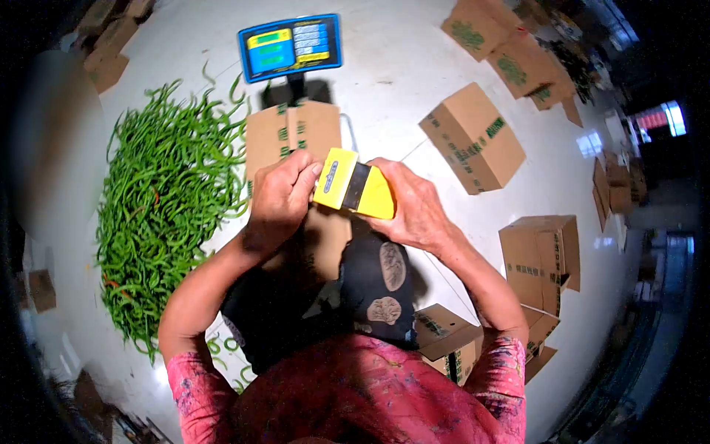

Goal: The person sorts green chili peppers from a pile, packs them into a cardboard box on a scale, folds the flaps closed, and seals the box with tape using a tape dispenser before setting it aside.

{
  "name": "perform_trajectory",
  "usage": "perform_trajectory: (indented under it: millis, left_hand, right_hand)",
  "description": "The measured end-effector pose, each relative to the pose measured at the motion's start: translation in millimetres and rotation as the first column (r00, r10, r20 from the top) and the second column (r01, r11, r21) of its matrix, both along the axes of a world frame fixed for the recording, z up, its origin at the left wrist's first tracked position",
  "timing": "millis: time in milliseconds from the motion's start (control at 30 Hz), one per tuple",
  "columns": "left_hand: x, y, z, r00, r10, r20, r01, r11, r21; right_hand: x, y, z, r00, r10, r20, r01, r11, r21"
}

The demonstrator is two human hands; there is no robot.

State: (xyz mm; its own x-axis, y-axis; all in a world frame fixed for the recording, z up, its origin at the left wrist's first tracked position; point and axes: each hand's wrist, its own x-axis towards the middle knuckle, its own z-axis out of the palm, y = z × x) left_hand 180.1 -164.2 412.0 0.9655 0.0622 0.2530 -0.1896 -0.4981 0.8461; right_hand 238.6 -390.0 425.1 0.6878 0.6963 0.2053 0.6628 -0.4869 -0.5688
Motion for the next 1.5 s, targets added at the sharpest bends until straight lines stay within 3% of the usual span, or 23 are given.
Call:
perform_trajectory:
  millis: [33, 133, 167, 200, 267, 333, 533, 633, 767, 900, 1000, 1033, 1133, 1233, 1267, 1333, 1433, 1500]
  left_hand:
    - [-4, 8, -2, 0.999, 0.018, 0.041, -0.016, 0.998, -0.058]
    - [-17, 34, -16, 0.977, 0.1, -0.19, -0.173, 0.89, -0.422]
    - [-19, 54, -40, 0.977, 0.146, -0.153, -0.199, 0.877, -0.437]
    - [-28, 69, -39, 0.947, 0.149, -0.283, -0.283, 0.803, -0.525]
    - [-43, 105, -61, 0.935, 0.238, -0.262, -0.343, 0.791, -0.507]
    - [-60, 145, -86, 0.844, 0.366, -0.393, -0.535, 0.629, -0.564]
    - [-81, 179, -155, 0.818, 0.419, -0.395, -0.571, 0.504, -0.649]
    - [-82, 181, -178, 0.814, 0.43, -0.39, -0.577, 0.524, -0.626]
    - [-77, 175, -200, 0.737, 0.613, -0.284, -0.675, 0.655, -0.339]
    - [-69, 169, -224, 0.72, 0.666, -0.196, -0.69, 0.657, -0.302]
    - [-64, 158, -251, 0.731, 0.681, -0.035, -0.681, 0.725, -0.104]
    - [-61, 155, -261, 0.766, 0.597, 0.236, -0.642, 0.729, 0.239]
    - [-50, 120, -274, 0.74, 0.609, -0.285, -0.655, 0.75, -0.096]
    - [-44, 92, -266, 0.858, 0.477, -0.192, -0.513, 0.822, -0.247]
    - [-38, 83, -260, 0.789, 0.499, -0.358, -0.562, 0.821, -0.094]
    - [-39, 88, -265, 0.838, 0.412, -0.357, -0.482, 0.867, -0.13]
    - [-36, 87, -283, 0.805, 0.4, -0.438, -0.428, 0.903, 0.038]
    - [-41, 87, -292, 0.8, 0.397, -0.451, -0.448, 0.894, -0.007]
  right_hand:
    - [0, 10, 5, 1.0, 0.008, -0.007, -0.008, 0.996, -0.092]
    - [1, 38, 14, 0.996, 0.089, -0.015, -0.09, 0.962, -0.258]
    - [3, 47, 13, 0.993, 0.117, -0.016, -0.116, 0.951, -0.288]
    - [5, 56, 14, 0.989, 0.148, -0.016, -0.146, 0.936, -0.32]
    - [3, 73, 16, 0.983, 0.185, -0.017, -0.177, 0.906, -0.385]
    - [7, 84, 14, 0.976, 0.216, -0.005, -0.195, 0.872, -0.449]
    - [14, 109, 7, 0.963, 0.269, -0.01, -0.232, 0.813, -0.534]
    - [16, 125, 7, 0.96, 0.279, -0.012, -0.227, 0.758, -0.612]
    - [19, 135, -5, 0.958, 0.285, -0.032, -0.24, 0.737, -0.632]
    - [19, 141, -11, 0.957, 0.29, -0.014, -0.235, 0.746, -0.623]
    - [21, 139, -17, 0.947, 0.32, 0.021, -0.246, 0.767, -0.593]
    - [21, 138, -19, 0.947, 0.32, 0.022, -0.244, 0.763, -0.599]
    - [20, 140, -21, 0.95, 0.312, 0.011, -0.246, 0.769, -0.59]
    - [22, 139, -23, 0.951, 0.31, 0.01, -0.246, 0.772, -0.586]
    - [22, 139, -25, 0.949, 0.315, 0.008, -0.25, 0.77, -0.587]
    - [22, 143, -23, 0.967, 0.249, -0.053, -0.225, 0.737, -0.637]
    - [22, 144, -27, 0.97, 0.239, -0.049, -0.215, 0.74, -0.638]
    - [21, 145, -28, 0.96, 0.28, -0.021, -0.237, 0.768, -0.595]
